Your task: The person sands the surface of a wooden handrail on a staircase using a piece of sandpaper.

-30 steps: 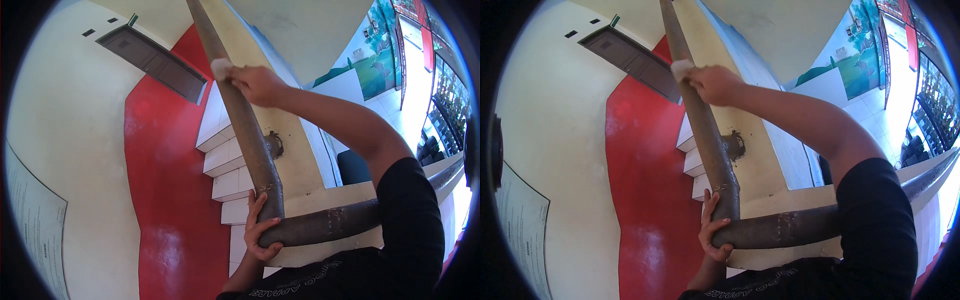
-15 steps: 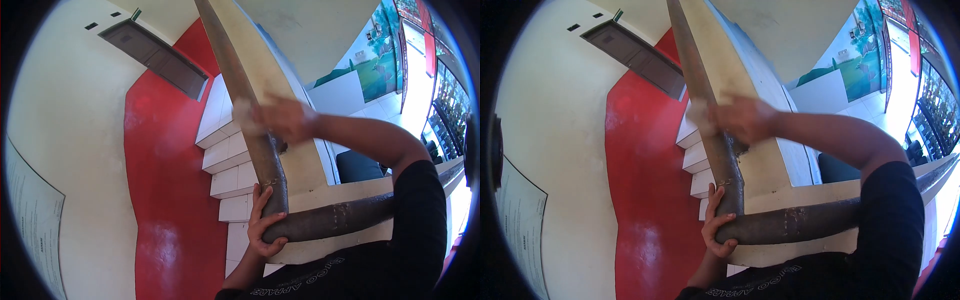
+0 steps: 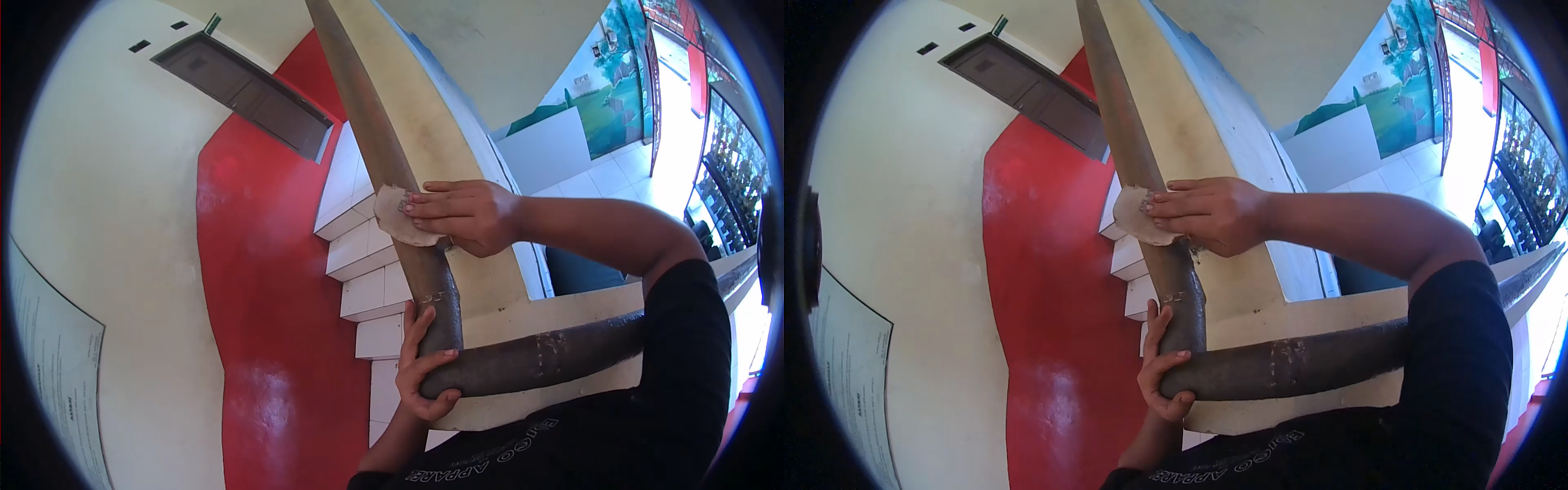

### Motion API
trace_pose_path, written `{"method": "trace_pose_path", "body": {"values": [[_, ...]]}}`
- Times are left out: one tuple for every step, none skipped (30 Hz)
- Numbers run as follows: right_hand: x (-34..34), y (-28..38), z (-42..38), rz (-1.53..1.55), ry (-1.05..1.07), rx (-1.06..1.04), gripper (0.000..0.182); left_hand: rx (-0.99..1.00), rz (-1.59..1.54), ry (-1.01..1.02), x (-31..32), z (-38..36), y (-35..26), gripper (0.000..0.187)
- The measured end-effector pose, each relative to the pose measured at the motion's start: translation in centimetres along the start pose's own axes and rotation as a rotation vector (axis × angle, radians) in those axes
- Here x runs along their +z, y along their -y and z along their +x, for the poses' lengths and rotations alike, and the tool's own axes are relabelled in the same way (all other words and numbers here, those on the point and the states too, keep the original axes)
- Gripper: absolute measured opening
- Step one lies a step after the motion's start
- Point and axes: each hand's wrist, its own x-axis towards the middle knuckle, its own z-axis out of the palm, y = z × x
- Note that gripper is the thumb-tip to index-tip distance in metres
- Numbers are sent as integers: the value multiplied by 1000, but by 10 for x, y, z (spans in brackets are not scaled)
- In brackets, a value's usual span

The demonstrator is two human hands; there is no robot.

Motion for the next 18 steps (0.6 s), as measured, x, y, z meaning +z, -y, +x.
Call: {"method": "trace_pose_path", "body": {"values": [[2,-8,3,-21,-10,43,35,-6,1,-7,2,-1,0,45],[4,-13,2,-36,-15,96,34,4,-9,-14,3,-1,1,45],[3,-13,2,-55,-19,155,33,11,-22,-16,2,0,3,45],[3,-13,4,-19,-49,195,32,22,-37,-12,2,0,5,45],[1,-4,-1,36,-33,115,32,10,-30,-5,3,-2,3,45],[-2,9,-5,87,-20,24,32,9,-19,-1,2,-3,3,45],[-4,14,-7,143,-3,-73,32,8,-5,-5,2,-2,3,45],[-4,9,-11,64,16,-72,34,28,-8,-11,2,0,4,46],[-2,11,-16,62,37,-80,32,38,-14,-17,2,1,5,46],[-2,12,-23,55,57,-85,31,49,-22,-17,3,0,5,47],[-3,11,-28,36,75,-97,30,48,-9,-10,2,-1,4,48],[-5,20,-31,133,130,-173,33,56,4,-5,2,0,5,50],[-7,18,-31,94,136,-137,34,56,19,-3,3,0,5,52],[-9,19,-32,65,144,-95,36,56,9,-18,3,-1,5,54],[-11,20,-33,37,152,-50,37,54,-1,-31,5,-2,5,57],[-11,19,-29,13,74,53,38,55,-11,-40,5,-3,5,60],[-10,24,-32,52,70,6,38,51,-12,-40,5,-3,5,62],[-10,34,-35,85,65,-47,38,55,-13,-41,6,-1,5,64]]}}
